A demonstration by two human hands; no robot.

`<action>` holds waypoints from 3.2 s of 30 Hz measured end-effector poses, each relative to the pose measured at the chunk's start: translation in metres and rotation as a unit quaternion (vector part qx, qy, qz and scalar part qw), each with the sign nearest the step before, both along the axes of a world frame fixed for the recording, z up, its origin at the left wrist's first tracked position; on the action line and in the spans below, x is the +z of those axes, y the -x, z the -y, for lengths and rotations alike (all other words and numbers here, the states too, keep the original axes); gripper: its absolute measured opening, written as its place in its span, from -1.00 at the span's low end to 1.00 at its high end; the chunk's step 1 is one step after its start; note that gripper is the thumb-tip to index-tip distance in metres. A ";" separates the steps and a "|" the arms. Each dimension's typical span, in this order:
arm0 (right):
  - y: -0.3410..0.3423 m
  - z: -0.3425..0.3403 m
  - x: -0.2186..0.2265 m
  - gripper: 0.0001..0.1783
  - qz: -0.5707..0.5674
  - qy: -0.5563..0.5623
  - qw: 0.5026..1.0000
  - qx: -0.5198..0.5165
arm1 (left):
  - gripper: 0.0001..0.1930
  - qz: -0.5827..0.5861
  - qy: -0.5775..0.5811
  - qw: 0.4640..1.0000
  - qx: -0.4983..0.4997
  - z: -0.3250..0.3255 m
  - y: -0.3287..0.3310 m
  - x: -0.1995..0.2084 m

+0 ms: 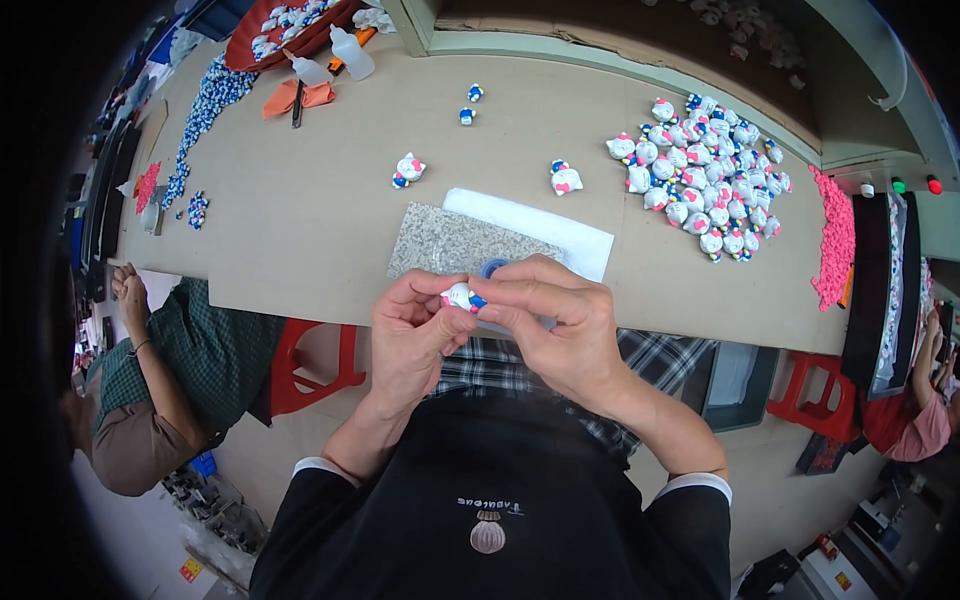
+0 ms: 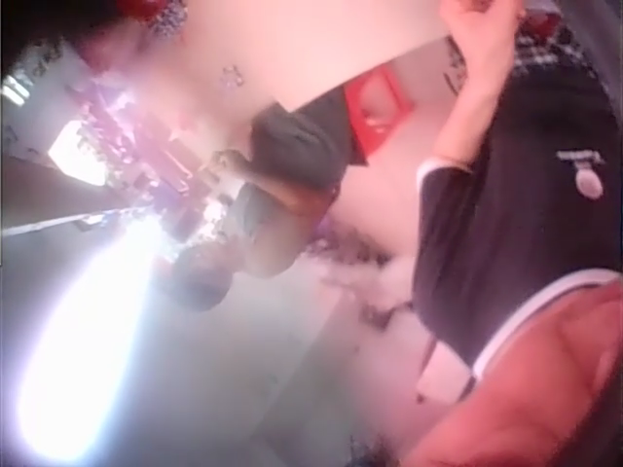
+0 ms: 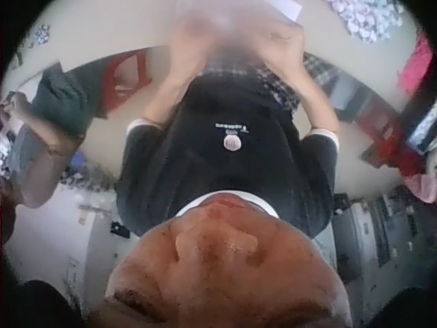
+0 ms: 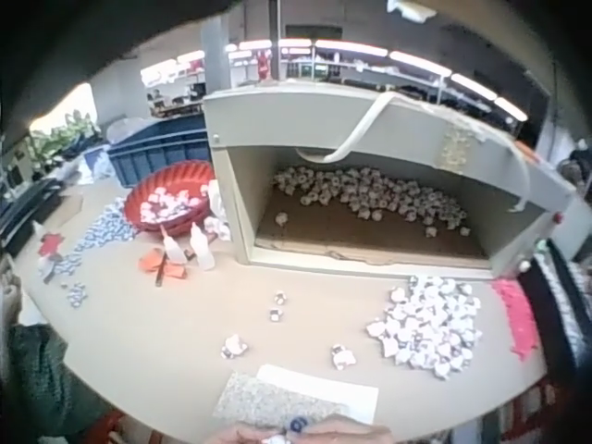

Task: The person assembles toy figurines by dipping small component parts into adhesive in a cap container and attaching them to figurine bodies by hand, placing the assembled figurines into a pile and refilling adhesive with a squeeze bottle.

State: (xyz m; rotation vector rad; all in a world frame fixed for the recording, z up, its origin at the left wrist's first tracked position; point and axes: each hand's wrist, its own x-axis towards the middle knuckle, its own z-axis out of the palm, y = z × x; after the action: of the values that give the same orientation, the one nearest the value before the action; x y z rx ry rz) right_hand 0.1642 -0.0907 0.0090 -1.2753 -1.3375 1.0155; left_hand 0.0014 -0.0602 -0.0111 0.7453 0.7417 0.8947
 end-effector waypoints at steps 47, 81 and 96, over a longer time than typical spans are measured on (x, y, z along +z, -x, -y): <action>-0.048 -0.195 -0.040 -0.76 0.428 -0.203 0.876 0.094 | -0.52 0.169 0.132 0.975 0.053 -0.104 0.041 0.018; -0.018 -0.024 0.012 -0.83 0.324 -0.020 0.934 0.150 | -0.55 0.025 0.149 0.979 -0.136 0.015 0.034 0.013; -0.016 -0.004 0.013 -0.80 -0.237 0.187 0.952 0.039 | -0.71 0.108 0.098 0.989 -0.034 0.002 0.010 -0.003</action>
State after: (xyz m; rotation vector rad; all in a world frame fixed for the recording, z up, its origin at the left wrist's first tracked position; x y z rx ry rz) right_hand 0.1797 -0.0864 0.0223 -1.1495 -0.8518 1.5723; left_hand -0.0086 -0.0618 -0.0136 0.4891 0.5981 0.8119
